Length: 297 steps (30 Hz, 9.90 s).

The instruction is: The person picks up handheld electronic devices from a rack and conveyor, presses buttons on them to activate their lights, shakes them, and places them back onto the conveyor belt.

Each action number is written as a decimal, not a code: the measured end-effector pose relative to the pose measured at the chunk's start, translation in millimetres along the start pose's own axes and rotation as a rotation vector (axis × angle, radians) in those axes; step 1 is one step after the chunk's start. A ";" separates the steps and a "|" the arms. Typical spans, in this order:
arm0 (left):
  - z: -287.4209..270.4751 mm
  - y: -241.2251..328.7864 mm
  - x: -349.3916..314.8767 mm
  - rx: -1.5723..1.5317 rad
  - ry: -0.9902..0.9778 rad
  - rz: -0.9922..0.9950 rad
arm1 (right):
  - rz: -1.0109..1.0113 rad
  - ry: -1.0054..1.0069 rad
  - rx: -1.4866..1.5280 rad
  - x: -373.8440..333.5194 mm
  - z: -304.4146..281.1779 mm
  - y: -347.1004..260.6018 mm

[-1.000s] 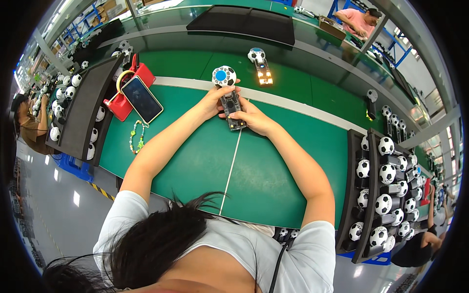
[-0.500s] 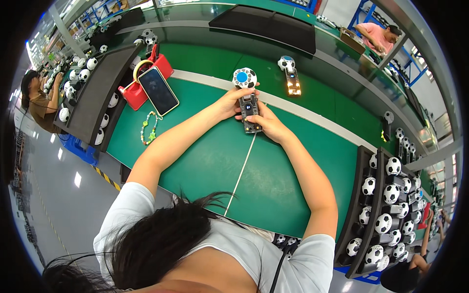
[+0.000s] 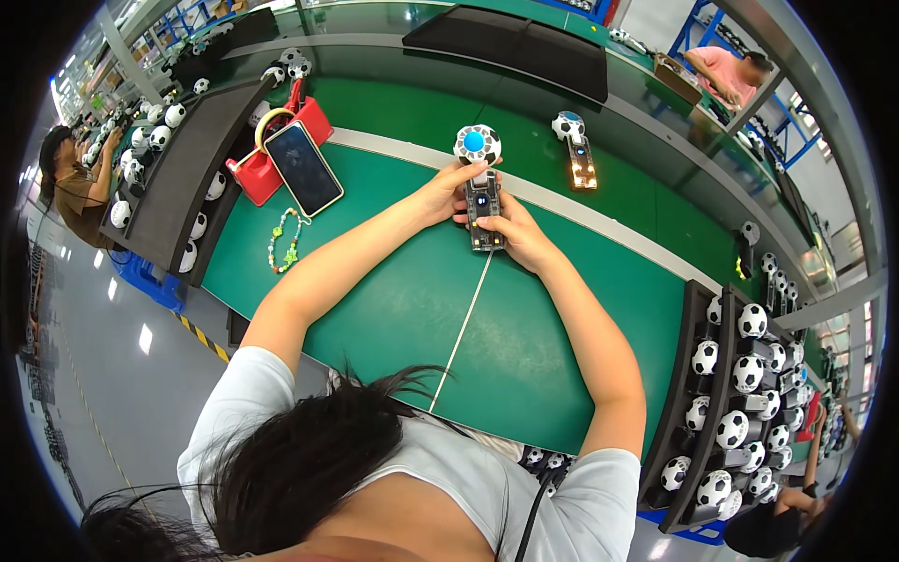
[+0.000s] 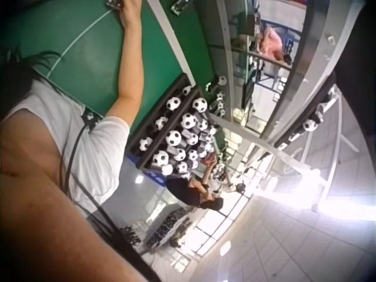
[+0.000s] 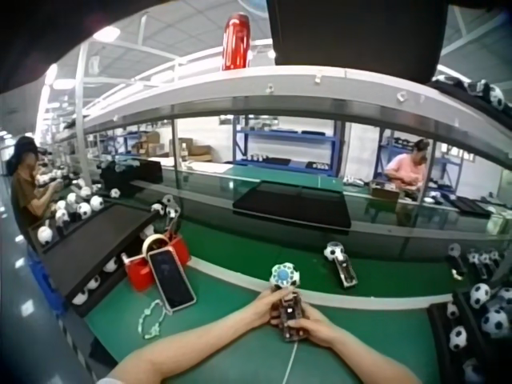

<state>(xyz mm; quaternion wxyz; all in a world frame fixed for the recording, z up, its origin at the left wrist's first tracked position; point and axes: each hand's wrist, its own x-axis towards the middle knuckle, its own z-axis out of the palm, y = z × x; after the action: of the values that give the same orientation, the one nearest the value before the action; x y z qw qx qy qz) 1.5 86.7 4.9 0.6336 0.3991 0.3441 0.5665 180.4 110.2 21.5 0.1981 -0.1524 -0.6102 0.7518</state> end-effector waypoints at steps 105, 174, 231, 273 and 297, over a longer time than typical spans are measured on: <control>-183.9 50.1 85.5 1.137 1.134 0.497 | -0.578 1.446 -1.614 20.0 -154.7 -26.3; -10.8 -12.3 -59.2 1.084 -0.092 0.528 | -0.251 0.269 -0.668 -43.1 -5.1 12.4; -9.1 -4.4 -49.4 0.958 0.043 0.448 | -0.269 0.263 -0.865 -38.5 -2.6 10.5; -2.0 -0.6 -53.4 0.845 0.013 0.446 | -0.158 0.231 -0.785 -37.0 -5.6 11.4; 99.2 180.8 -214.3 2.423 -0.575 1.808 | -0.262 0.426 -1.667 -251.3 100.5 -195.6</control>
<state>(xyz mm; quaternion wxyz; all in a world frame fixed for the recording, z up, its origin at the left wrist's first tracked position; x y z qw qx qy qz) -16.6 -130.3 207.5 -0.5622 0.8192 0.1042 0.0450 374.9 -62.9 230.7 0.2169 -0.3140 -0.9242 -0.0134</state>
